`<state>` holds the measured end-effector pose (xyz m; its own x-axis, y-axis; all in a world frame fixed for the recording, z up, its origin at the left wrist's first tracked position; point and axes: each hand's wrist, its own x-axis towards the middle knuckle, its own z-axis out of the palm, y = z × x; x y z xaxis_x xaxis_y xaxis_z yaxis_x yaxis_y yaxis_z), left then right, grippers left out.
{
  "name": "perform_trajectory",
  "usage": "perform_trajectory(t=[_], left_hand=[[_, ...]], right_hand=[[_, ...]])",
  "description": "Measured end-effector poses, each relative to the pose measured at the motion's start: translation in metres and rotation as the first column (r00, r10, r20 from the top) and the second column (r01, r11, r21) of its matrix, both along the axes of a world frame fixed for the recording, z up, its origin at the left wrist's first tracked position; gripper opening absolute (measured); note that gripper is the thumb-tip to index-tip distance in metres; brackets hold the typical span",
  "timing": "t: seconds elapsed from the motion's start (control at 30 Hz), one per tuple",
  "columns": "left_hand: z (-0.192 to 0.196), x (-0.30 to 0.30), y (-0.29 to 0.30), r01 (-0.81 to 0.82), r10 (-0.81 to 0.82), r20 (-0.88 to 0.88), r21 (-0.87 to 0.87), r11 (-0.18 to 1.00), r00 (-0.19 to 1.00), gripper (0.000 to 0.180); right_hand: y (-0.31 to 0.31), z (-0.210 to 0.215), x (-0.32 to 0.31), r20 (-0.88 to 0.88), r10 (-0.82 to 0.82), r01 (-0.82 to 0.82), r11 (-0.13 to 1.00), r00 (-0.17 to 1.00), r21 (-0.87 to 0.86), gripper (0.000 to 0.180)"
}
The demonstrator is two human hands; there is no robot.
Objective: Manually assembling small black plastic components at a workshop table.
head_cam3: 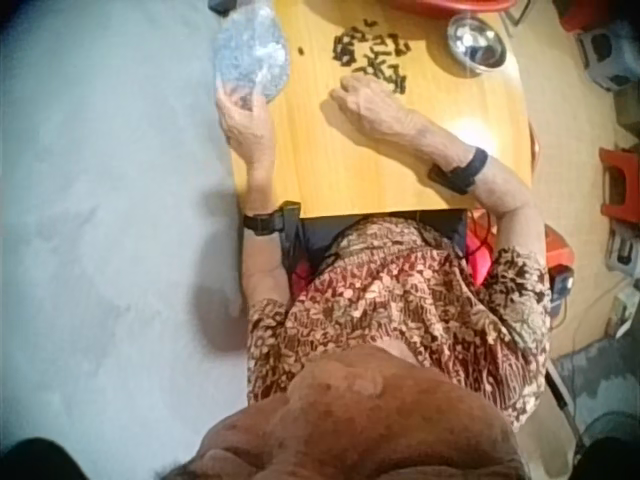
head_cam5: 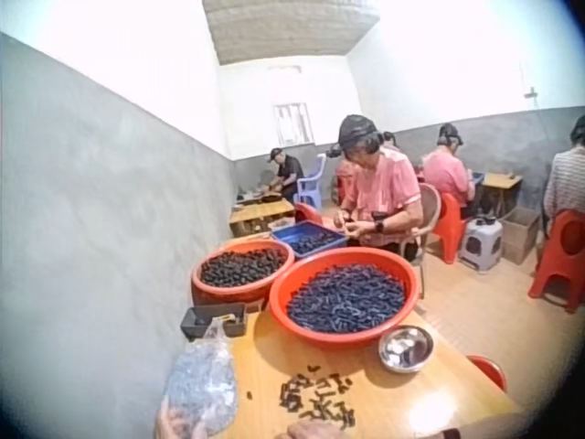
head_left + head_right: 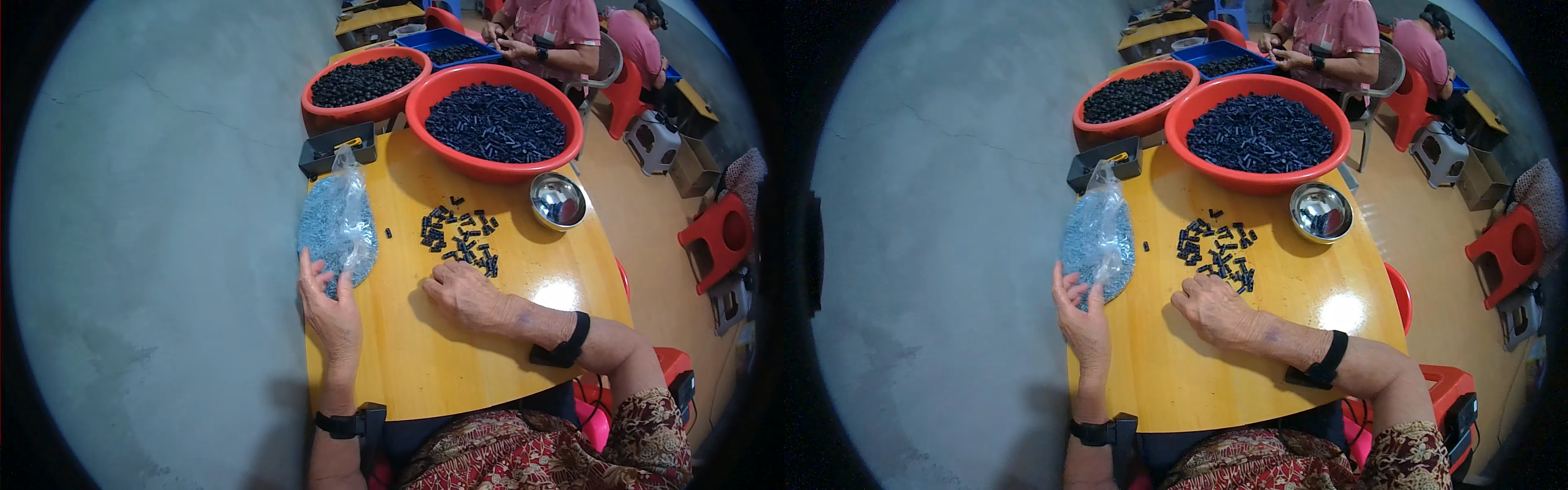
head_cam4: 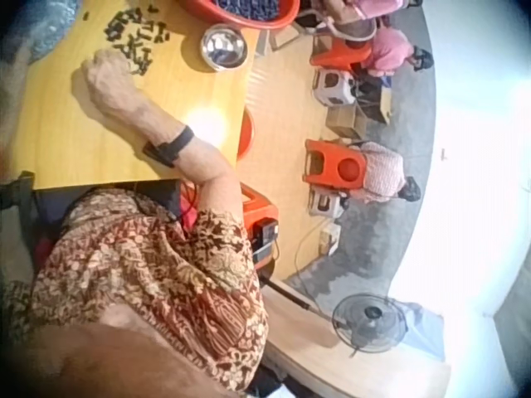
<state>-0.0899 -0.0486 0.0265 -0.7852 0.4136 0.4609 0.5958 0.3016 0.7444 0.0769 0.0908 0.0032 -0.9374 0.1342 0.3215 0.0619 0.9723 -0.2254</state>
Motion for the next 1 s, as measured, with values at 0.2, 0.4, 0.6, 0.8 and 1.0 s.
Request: perform_trajectory(t=[0.2,0.4,0.6,0.8,1.0], left_hand=[[-0.018,-0.008,0.005,-0.059,-0.08,-0.48,-0.268,0.962,0.873,0.046],[-0.009,0.001,0.007,0.088,-0.107,-0.242,-0.088,0.992,0.964,0.029],[-0.009,0.034,-0.005,0.136,-0.162,-0.369,-0.097,0.986,0.915,0.031],[-0.022,0.048,-0.017,0.175,-0.21,-0.313,-0.136,0.975,0.926,0.029],[-0.023,0.058,-0.02,0.24,-0.259,-0.185,-0.117,0.964,0.948,0.022]], right_hand=[[-0.006,0.006,0.0,0.016,0.039,-0.039,0.999,0.999,0.011,0.016],[-0.007,0.0,0.002,0.037,0.027,-0.028,0.999,0.999,0.038,0.017],[-0.007,0.005,0.003,0.027,0.004,-0.004,1.0,1.0,0.014,0.013],[-0.005,0.002,0.017,0.045,0.002,-0.003,1.0,0.999,0.028,0.015],[-0.005,0.006,0.028,0.008,-0.016,0.016,1.0,1.0,-0.019,0.018]])
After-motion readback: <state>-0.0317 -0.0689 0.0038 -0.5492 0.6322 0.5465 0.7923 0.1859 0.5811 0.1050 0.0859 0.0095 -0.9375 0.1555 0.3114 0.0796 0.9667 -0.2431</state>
